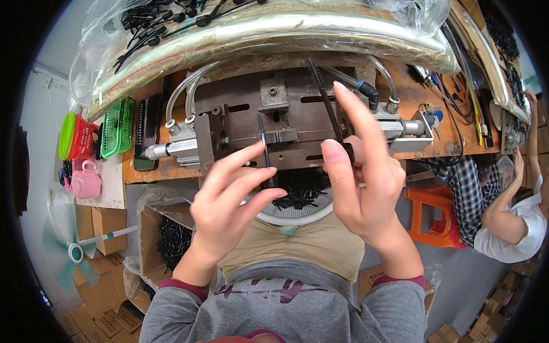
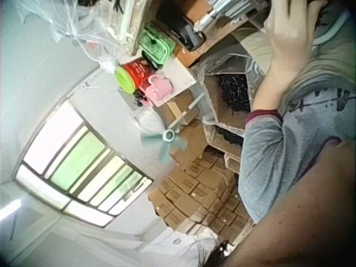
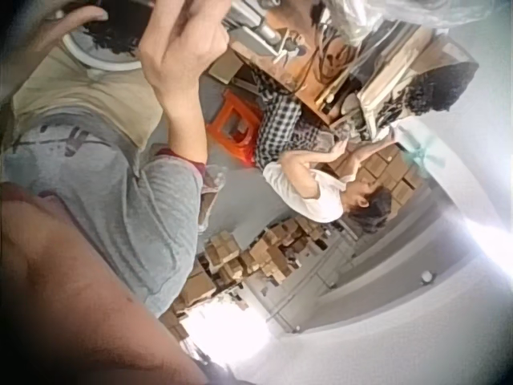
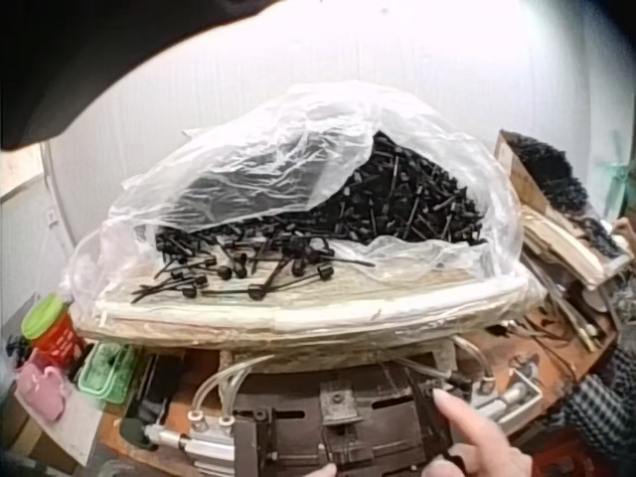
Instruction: Assembling small black plastic parts using a pneumatic press or jig.
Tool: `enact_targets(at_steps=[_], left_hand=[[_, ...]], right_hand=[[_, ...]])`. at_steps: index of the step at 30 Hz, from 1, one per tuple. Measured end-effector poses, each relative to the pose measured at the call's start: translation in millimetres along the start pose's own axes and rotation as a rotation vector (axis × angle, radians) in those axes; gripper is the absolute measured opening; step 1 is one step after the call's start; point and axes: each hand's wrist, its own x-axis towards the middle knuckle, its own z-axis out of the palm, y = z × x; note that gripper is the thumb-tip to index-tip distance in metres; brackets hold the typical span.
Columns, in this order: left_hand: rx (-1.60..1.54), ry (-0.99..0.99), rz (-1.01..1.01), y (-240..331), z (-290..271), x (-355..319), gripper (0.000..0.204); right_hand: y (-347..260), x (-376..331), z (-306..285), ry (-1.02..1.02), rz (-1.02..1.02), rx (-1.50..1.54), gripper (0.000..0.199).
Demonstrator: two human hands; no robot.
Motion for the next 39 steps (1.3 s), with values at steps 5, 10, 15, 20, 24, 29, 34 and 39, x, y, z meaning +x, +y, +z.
enact_targets(at_steps=[5,10,15,20,24,29,34,39], left_hand=[[0.285,-0.109,0.090,-4,14,-1,0.028],[0.338,-0.163,0.120,-6,13,8,0.027],[0.277,-0.255,0.058,1,-2,15,0.028],[0.232,0.036,0.167,-7,-42,75,0.020],[0.551,0.241,0.230,-47,-72,137,0.026],[0.545,0.029,-0.140,-60,-71,168,0.029],[0.373,0.026,-0.149,-73,-79,164,0.032],[0.114,0.115,0.124,-38,-80,113,0.020]], right_hand=[[-4,-7,-9,0.034,0.075,0.233,0.033],[-10,-3,-24,0.005,0.256,0.644,0.038],[-24,-6,-24,-0.071,0.386,0.695,0.036],[-13,-18,-14,-0.277,-0.043,-0.096,0.037],[-8,-24,13,-0.360,-0.217,-0.141,0.032],[-5,-23,29,-0.431,-0.292,-0.377,0.027],[-12,-13,29,-0.464,-0.322,-0.479,0.026],[-20,17,14,-0.567,-0.297,-0.358,0.024]])
